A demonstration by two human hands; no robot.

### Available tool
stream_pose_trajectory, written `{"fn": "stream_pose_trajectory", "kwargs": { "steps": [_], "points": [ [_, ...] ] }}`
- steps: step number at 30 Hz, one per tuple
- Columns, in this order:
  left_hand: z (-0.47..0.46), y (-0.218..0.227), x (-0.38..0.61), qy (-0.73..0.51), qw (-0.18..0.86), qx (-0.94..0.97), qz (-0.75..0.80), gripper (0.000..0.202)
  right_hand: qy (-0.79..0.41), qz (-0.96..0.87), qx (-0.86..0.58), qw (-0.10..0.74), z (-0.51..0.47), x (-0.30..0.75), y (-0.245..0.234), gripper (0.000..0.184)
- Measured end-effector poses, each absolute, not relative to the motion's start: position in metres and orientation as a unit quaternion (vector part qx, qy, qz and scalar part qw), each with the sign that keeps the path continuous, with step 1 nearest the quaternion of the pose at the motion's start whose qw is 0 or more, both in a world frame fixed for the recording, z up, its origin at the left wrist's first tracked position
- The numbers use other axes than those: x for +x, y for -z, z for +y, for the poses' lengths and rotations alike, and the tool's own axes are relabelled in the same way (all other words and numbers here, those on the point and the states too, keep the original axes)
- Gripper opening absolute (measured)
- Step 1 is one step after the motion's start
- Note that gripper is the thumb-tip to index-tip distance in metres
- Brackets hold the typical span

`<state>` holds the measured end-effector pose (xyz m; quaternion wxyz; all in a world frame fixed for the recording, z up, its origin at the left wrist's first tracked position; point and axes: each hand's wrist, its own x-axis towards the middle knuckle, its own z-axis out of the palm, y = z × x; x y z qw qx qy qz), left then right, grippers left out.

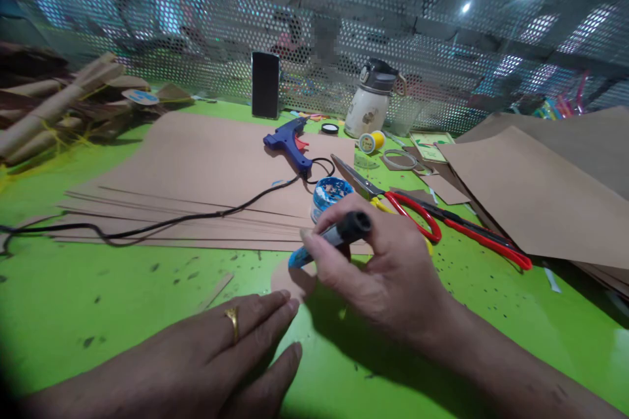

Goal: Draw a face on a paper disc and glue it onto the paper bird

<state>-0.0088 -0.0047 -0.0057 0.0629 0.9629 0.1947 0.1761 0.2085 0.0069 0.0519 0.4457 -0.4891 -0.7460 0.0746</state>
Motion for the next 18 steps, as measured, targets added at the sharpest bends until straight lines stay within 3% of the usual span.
{"fn": "stream_pose_trajectory", "kwargs": {
  "steps": [5, 11, 18],
  "points": [
    [-0.006, 0.004, -0.009, -0.169, 0.054, 0.964, 0.197, 0.031, -0.038, -0.613, -0.541, 0.574, 0.003, 0.211, -0.055, 0.009],
    [-0.004, -0.007, -0.008, -0.154, 0.038, 0.971, 0.177, 0.030, -0.090, -0.544, -0.475, 0.686, 0.020, 0.220, -0.061, 0.011],
    [0.000, -0.024, -0.006, -0.135, -0.042, 0.983, 0.118, 0.019, -0.172, -0.541, -0.510, 0.646, 0.046, 0.246, -0.062, 0.017]
  ]
}}
